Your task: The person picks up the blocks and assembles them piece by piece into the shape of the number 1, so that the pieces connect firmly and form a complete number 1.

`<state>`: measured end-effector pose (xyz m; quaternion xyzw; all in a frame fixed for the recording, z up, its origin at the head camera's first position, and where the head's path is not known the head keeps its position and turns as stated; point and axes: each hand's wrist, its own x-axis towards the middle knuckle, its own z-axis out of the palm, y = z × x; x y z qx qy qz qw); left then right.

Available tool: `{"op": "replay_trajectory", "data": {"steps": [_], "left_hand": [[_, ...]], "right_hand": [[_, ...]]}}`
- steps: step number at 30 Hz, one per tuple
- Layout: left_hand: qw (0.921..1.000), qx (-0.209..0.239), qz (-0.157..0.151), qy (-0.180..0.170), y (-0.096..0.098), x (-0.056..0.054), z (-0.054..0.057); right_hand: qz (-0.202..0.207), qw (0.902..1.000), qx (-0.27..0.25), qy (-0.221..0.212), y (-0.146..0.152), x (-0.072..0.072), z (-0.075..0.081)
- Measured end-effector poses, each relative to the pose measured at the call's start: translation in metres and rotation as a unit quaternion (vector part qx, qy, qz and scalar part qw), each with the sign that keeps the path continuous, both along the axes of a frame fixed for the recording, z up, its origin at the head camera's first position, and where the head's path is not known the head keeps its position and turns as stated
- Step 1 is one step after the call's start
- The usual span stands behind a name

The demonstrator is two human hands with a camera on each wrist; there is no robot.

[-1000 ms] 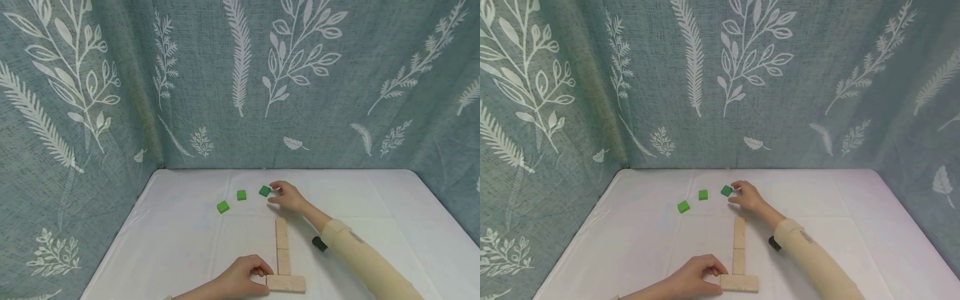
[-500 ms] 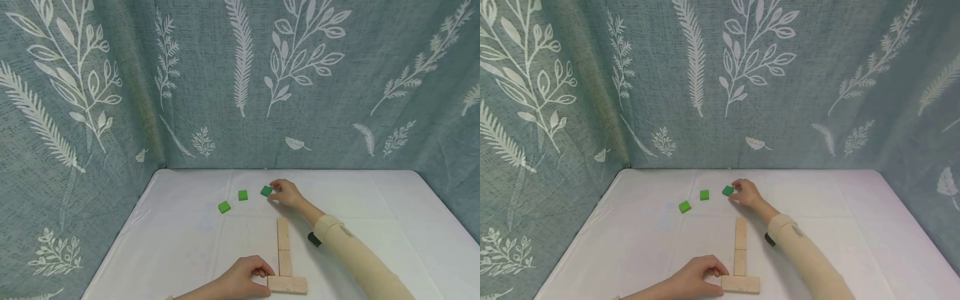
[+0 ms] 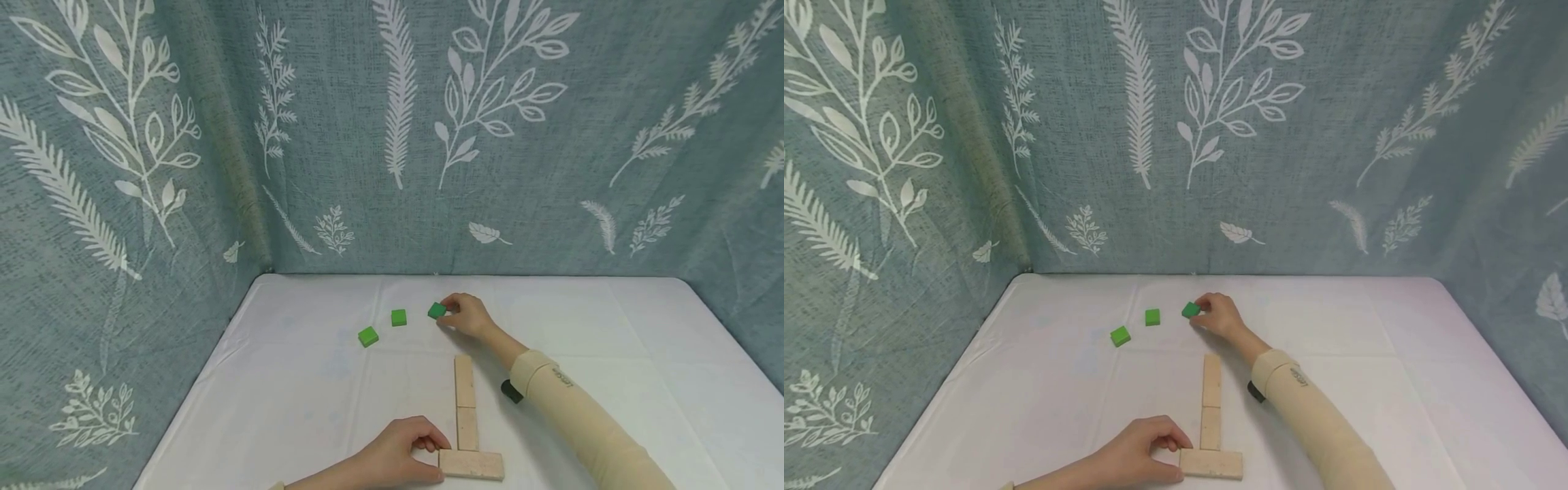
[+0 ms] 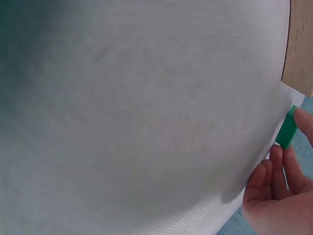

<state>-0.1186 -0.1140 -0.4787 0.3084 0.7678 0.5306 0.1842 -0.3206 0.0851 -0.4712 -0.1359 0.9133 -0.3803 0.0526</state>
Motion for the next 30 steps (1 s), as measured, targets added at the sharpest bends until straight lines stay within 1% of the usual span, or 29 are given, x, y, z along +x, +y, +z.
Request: {"op": "replay_trajectory", "data": {"steps": [5,9,16,20,30], "left_hand": [[1.0000,-0.001,0.002,-0.006,0.000,0.000,-0.001],[1.0000,0.000,-0.001,0.004,0.000,-0.001,-0.001],[1.0000,0.001,0.000,0.001,-0.001,0.000,-0.001],[0.9999,-0.002,-0.001,0.013,0.000,-0.001,-0.002],[1.0000,-0.005,0.008,-0.001,0.001,-0.001,-0.004]], "right_hand": [[0.000,1.0000,-0.007,-0.001,0.001,0.002,0.000],[-0.003,0.9999,-0.009,-0.003,0.003,0.005,0.003],[-0.015,0.9998,-0.006,-0.012,0.008,0.007,0.006],[-0.015,0.9998,-0.010,-0.011,0.011,0.010,0.009],[-0.012,0.9998,-0.013,-0.013,0.021,0.017,0.013]]}}
